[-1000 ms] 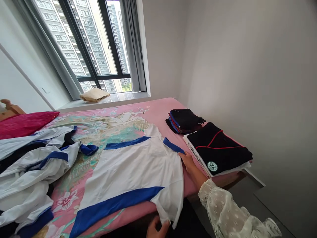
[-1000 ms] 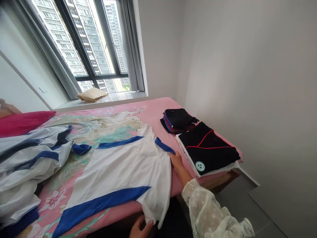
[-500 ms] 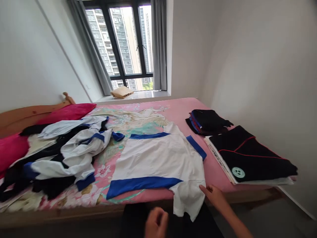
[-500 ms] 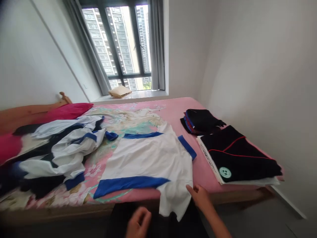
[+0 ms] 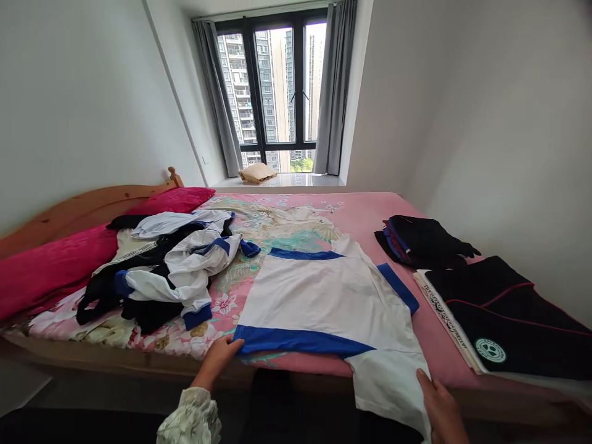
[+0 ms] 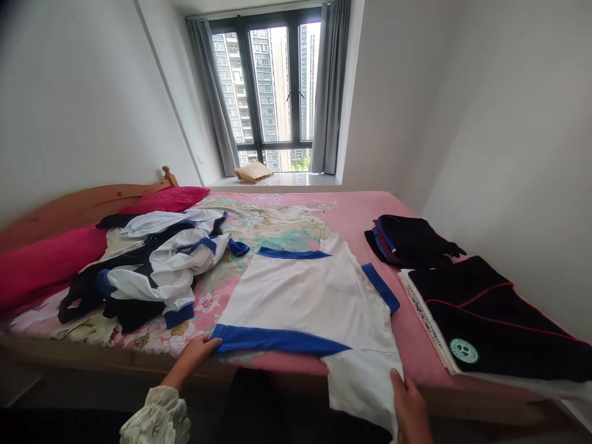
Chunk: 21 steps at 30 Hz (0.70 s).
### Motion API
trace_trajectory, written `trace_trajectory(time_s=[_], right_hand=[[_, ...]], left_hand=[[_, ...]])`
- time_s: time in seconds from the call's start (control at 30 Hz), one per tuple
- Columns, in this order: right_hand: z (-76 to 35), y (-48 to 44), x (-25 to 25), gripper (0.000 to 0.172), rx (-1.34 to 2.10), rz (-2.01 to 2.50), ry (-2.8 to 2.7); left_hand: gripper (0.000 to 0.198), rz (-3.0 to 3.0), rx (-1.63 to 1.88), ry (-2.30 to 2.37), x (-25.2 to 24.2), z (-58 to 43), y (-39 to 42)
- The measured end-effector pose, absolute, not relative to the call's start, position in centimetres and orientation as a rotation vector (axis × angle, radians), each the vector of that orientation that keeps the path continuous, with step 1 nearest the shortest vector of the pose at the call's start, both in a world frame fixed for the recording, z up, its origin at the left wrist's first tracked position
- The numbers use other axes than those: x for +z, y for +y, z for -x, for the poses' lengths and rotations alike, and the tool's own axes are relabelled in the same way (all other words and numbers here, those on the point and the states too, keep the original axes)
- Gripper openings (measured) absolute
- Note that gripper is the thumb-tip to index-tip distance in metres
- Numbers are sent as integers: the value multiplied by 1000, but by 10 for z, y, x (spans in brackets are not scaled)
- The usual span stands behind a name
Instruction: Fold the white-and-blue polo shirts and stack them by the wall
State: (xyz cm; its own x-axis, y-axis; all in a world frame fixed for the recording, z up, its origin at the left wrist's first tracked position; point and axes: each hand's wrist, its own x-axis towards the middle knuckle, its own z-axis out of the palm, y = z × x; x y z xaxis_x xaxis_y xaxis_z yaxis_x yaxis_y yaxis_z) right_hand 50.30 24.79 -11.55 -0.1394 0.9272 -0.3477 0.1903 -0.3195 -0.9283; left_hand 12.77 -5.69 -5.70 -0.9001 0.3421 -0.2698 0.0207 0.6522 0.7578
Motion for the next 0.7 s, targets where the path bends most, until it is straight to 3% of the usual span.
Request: trace_trajectory(time_s=[0.17, 0.27, 0.43, 0.6, 0.7], right_hand=[[-531, 276, -108, 30, 1251, 1803, -1510], [-521, 287, -87, 32, 1087, 1745, -1631], [-426, 258, -26, 43, 1430, 1218, -1901], [-272, 225, 2, 34, 1802, 714, -2116], [-172, 227, -2, 25, 1870, 708, -2182]], left_hand=[[46, -142, 1449, 2248, -74, -160, -68], [59, -40, 1629, 2112, -80, -173, -67], [56, 101, 1698, 2011, -74, -174, -64], [53, 13, 1694, 2051, -82, -165, -65], [53, 10, 1681, 2039, -90, -162, -67]])
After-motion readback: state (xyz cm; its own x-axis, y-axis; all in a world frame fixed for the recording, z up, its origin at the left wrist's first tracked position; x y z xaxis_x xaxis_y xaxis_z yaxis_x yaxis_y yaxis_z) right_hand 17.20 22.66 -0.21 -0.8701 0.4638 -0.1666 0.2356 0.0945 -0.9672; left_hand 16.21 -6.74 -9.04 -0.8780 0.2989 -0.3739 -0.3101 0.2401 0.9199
